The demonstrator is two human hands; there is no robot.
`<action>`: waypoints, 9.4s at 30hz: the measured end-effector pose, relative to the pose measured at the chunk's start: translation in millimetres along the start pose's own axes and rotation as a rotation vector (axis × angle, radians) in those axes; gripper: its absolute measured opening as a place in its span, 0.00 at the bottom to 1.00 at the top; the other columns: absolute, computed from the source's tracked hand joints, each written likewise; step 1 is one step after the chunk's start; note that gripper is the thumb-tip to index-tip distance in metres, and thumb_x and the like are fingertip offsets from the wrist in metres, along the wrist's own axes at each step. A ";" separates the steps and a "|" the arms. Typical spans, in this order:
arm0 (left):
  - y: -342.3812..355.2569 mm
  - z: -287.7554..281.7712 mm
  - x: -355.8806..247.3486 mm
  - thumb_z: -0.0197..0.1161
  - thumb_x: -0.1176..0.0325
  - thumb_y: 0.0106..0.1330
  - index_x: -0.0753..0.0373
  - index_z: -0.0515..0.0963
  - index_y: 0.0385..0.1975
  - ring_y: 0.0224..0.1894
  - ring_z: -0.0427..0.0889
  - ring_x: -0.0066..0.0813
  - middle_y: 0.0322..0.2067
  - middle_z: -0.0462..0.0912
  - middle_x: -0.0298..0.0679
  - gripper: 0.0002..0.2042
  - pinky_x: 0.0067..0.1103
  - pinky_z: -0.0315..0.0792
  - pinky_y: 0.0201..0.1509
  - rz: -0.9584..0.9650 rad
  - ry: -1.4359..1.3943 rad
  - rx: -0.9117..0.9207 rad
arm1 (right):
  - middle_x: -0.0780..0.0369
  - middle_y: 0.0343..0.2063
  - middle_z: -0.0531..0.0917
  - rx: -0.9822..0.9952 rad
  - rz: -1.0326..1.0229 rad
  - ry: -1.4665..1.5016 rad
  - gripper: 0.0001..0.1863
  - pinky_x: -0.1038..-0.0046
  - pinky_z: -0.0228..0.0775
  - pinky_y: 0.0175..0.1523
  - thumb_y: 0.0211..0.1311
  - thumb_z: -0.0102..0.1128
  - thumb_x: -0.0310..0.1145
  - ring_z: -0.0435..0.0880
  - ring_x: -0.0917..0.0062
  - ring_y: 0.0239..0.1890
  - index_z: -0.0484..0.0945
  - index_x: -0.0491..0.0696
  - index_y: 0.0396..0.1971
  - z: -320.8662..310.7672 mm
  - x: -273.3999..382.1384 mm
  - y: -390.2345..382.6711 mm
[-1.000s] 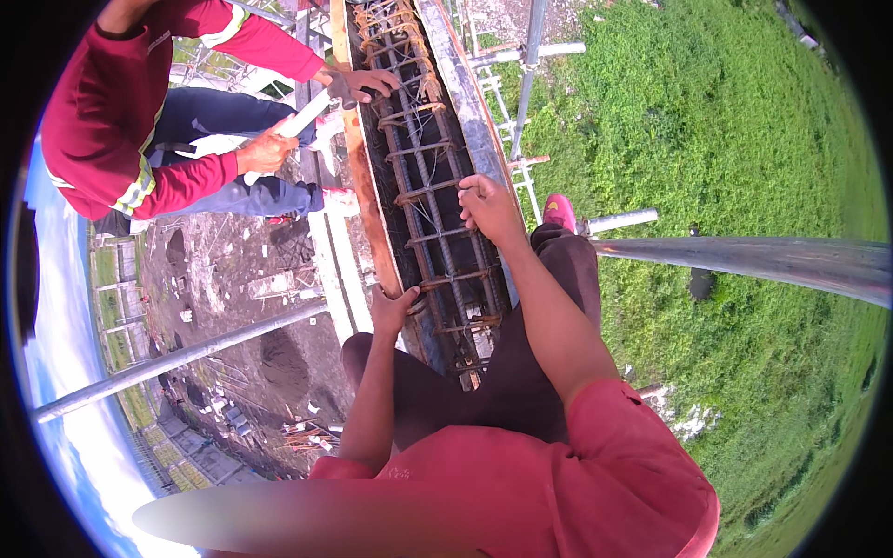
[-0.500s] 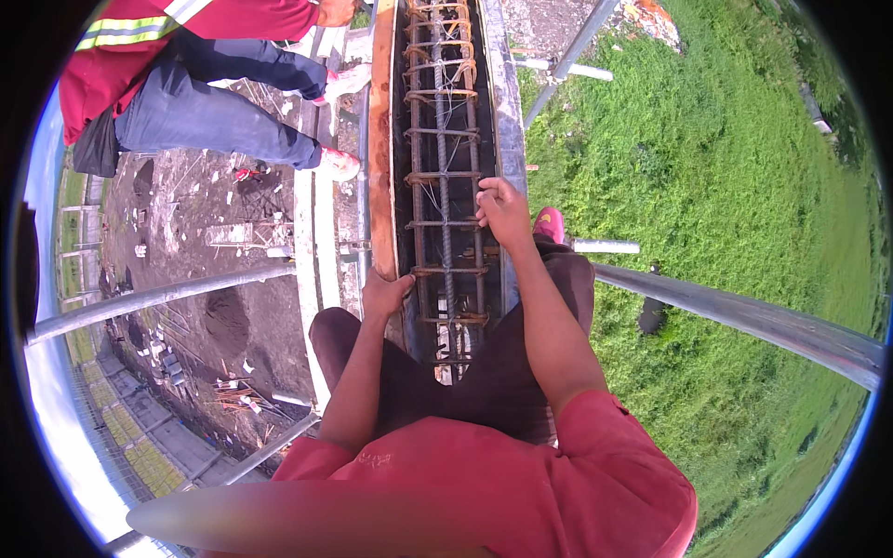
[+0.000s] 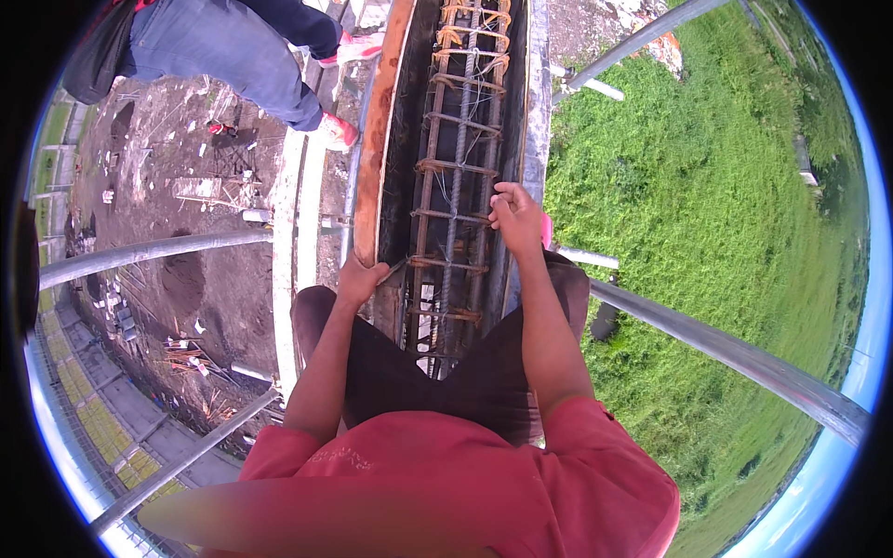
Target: The person positions and secures a large black formwork panel onto a rebar framework on scaffolding. They align the panel with both hands and hold it in place while a coworker hammers nails to fasten it.
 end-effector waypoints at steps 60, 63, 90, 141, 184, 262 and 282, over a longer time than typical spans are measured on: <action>-21.6 27.2 -13.2 0.81 0.47 0.50 0.82 0.61 0.67 0.55 0.84 0.43 0.56 0.81 0.58 0.54 0.29 0.75 0.61 0.048 0.056 0.046 | 0.59 0.32 0.85 0.526 -0.737 0.079 0.16 0.75 0.78 0.33 0.66 0.65 0.32 0.84 0.76 0.28 0.84 0.41 0.50 0.9 176.0 -147.7; -35.3 21.4 -10.9 0.80 0.45 0.51 0.82 0.60 0.68 0.57 0.83 0.43 0.56 0.80 0.60 0.55 0.29 0.74 0.63 -0.035 0.038 0.040 | 0.59 0.29 0.84 0.713 -0.927 0.275 0.14 0.78 0.76 0.28 0.64 0.65 0.31 0.82 0.75 0.25 0.86 0.41 0.46 13.4 209.4 -190.7; -32.7 40.9 16.5 0.79 0.54 0.49 0.72 0.68 0.62 0.55 0.84 0.51 0.53 0.82 0.57 0.43 0.37 0.75 0.60 0.141 0.092 -0.067 | 0.56 0.36 0.85 -0.003 -0.725 -0.400 0.15 0.65 0.78 0.42 0.66 0.60 0.26 0.85 0.66 0.35 0.84 0.44 0.51 -50.0 246.4 -117.5; -46.0 87.8 -35.7 0.53 0.63 0.73 0.64 0.60 0.73 0.65 0.69 0.77 0.65 0.70 0.63 0.29 0.69 0.66 0.60 -0.292 0.153 -0.174 | 0.41 0.55 0.81 -0.074 0.293 -1.706 0.69 0.61 0.83 0.55 0.47 0.72 0.74 0.85 0.53 0.55 0.60 0.21 0.64 -51.3 2.8 12.6; -61.8 53.6 -14.8 0.70 0.60 0.62 0.72 0.57 0.66 0.53 0.84 0.57 0.55 0.76 0.58 0.38 0.43 0.81 0.52 -0.054 0.305 -0.076 | 0.41 0.54 0.73 -0.325 -0.006 -1.124 0.39 0.51 0.72 0.60 0.54 0.76 0.48 0.78 0.45 0.55 0.67 0.39 0.56 -27.0 1.1 -60.9; 168.4 49.0 24.9 0.54 0.50 0.70 0.60 0.87 0.47 0.52 0.83 0.41 0.52 0.86 0.42 0.22 0.39 0.77 0.57 0.214 0.333 0.652 | 0.35 0.60 0.74 -0.376 0.055 -1.213 0.52 0.53 0.64 0.68 0.60 0.63 0.54 0.75 0.43 0.62 0.52 0.32 0.71 -11.4 -26.5 -46.6; -75.6 34.9 12.4 0.82 0.52 0.48 0.75 0.49 0.75 0.66 0.75 0.53 0.62 0.73 0.64 0.60 0.36 0.68 0.71 0.048 0.043 0.056 | 0.38 0.56 0.75 -0.341 0.190 -1.066 0.50 0.51 0.75 0.61 0.56 0.69 0.49 0.79 0.47 0.58 0.53 0.39 0.70 -14.0 -18.7 -49.8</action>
Point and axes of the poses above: each hand's wrist, its own y-axis towards the middle knuckle, its own z-axis out of the palm, x = y × z, the point moved 2 cm from there along y, towards the middle knuckle
